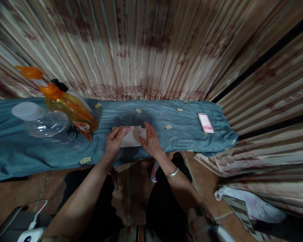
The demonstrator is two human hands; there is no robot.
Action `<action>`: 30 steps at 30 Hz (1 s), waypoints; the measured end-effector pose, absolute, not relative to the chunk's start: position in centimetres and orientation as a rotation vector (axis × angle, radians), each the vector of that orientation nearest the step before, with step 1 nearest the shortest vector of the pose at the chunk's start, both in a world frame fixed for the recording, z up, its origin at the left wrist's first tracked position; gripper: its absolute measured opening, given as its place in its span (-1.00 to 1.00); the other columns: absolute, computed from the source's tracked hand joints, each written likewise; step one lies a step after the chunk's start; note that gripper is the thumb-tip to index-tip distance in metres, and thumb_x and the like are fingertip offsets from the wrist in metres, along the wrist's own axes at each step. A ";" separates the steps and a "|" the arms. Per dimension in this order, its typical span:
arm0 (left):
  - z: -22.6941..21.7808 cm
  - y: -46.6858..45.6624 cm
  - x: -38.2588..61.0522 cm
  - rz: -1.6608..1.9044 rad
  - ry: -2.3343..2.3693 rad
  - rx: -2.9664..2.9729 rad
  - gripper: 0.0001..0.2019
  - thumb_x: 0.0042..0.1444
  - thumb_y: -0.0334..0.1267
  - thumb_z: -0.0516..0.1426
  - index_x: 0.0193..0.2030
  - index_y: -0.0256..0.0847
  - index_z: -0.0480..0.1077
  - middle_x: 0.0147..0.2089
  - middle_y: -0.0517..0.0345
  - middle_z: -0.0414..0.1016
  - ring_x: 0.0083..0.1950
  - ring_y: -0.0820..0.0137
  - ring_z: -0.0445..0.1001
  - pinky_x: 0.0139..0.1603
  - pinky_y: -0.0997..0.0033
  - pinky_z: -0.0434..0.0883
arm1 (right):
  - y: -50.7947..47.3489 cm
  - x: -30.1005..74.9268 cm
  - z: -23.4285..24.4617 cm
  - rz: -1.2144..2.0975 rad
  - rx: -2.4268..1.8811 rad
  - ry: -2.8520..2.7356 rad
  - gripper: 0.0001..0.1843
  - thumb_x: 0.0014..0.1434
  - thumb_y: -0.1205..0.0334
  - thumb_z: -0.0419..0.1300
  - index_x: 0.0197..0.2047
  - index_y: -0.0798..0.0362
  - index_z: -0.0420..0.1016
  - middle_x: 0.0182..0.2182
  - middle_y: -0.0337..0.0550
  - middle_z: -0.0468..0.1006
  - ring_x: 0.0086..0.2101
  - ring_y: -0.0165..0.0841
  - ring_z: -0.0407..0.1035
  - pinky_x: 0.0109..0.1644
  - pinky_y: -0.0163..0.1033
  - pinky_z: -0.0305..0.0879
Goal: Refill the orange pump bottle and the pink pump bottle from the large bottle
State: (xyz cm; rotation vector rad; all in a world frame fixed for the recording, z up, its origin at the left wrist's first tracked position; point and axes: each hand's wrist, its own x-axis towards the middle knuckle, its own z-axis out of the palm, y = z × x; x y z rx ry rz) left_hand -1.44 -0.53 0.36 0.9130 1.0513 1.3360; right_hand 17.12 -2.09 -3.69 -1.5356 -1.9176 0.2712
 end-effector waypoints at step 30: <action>1.9 -1.5 -14.4 1.865 1.755 1.137 0.37 -0.13 -0.05 0.53 0.58 -0.15 -0.33 0.69 -0.23 -0.27 0.70 0.00 -0.16 0.71 0.02 -0.17 | 1.4 13.2 -5.0 0.222 -1.330 -1.850 -0.25 0.45 -0.11 0.16 0.55 -0.02 0.10 0.44 0.15 0.29 0.38 0.08 0.25 0.43 0.39 0.19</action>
